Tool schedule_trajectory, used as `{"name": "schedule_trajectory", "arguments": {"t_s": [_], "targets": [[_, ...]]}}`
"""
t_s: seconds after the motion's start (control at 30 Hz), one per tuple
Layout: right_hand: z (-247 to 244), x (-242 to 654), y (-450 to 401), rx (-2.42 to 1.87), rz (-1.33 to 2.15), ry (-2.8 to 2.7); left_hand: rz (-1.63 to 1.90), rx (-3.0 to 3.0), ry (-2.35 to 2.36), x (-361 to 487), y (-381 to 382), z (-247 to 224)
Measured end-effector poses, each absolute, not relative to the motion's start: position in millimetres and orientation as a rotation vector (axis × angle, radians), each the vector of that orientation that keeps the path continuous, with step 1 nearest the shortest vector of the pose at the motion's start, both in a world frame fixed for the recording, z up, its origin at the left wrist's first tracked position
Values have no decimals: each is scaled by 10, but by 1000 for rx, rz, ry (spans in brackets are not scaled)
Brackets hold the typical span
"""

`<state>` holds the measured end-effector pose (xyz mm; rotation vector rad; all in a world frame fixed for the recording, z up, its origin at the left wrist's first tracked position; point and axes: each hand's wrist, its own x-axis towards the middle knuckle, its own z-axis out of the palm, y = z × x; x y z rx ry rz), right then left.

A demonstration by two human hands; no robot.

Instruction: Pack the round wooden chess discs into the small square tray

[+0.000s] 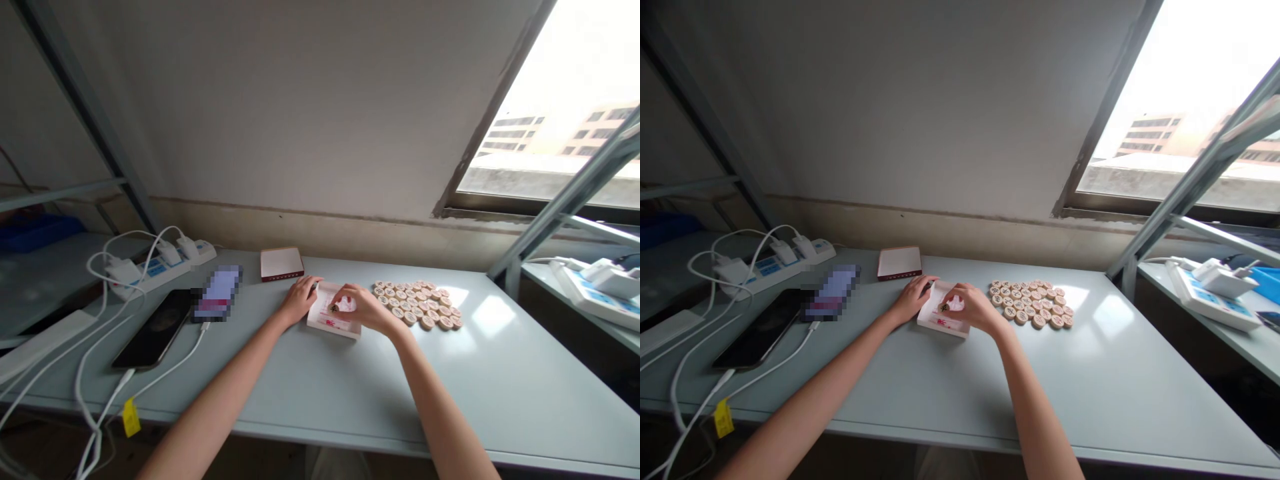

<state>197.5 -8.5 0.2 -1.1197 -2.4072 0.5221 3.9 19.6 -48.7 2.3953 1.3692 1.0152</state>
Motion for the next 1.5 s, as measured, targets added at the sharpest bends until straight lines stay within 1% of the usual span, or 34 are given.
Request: {"name": "schedule_trajectory", "arguments": {"t_s": [0.17,0.3,0.37,0.47,0.67,0.8,0.87,0.93,1.07,1.27,1.37,1.43,1.5], "targets": [[213,2443,-177,-1417,754,-2318,990,2407,1358,28,183,-466],[203,2688,-210,-1666,911,-2189,990,2399,1361,30,174,-448],[157,2749,-195,-1725,893,-2168,986,2397,1363,30,172,-444],[93,2796,-167,-1760,778,-2185,973,2399,1365,28,170,-441],[110,2718,-156,-1660,709,-2234,986,2398,1357,25,175,-451],[71,2402,-131,-1406,483,-2277,1004,2409,1341,33,195,-480],[-18,2194,-123,-1295,440,-2301,1011,2411,1346,39,199,-490],[-136,2009,-121,-1287,406,-2347,1024,2412,1347,43,196,-492],[-321,1820,-108,-1420,303,-2372,1021,2424,1350,42,174,-473],[-269,1816,-106,-1521,396,-2406,974,2456,1368,42,150,-439],[-135,1879,-123,-1393,437,-2418,961,2448,1389,40,142,-434],[-11,1972,-142,-1298,523,-2346,942,2446,1407,38,134,-431],[119,2108,-185,-1293,640,-2211,914,2442,1434,38,121,-424]]}}
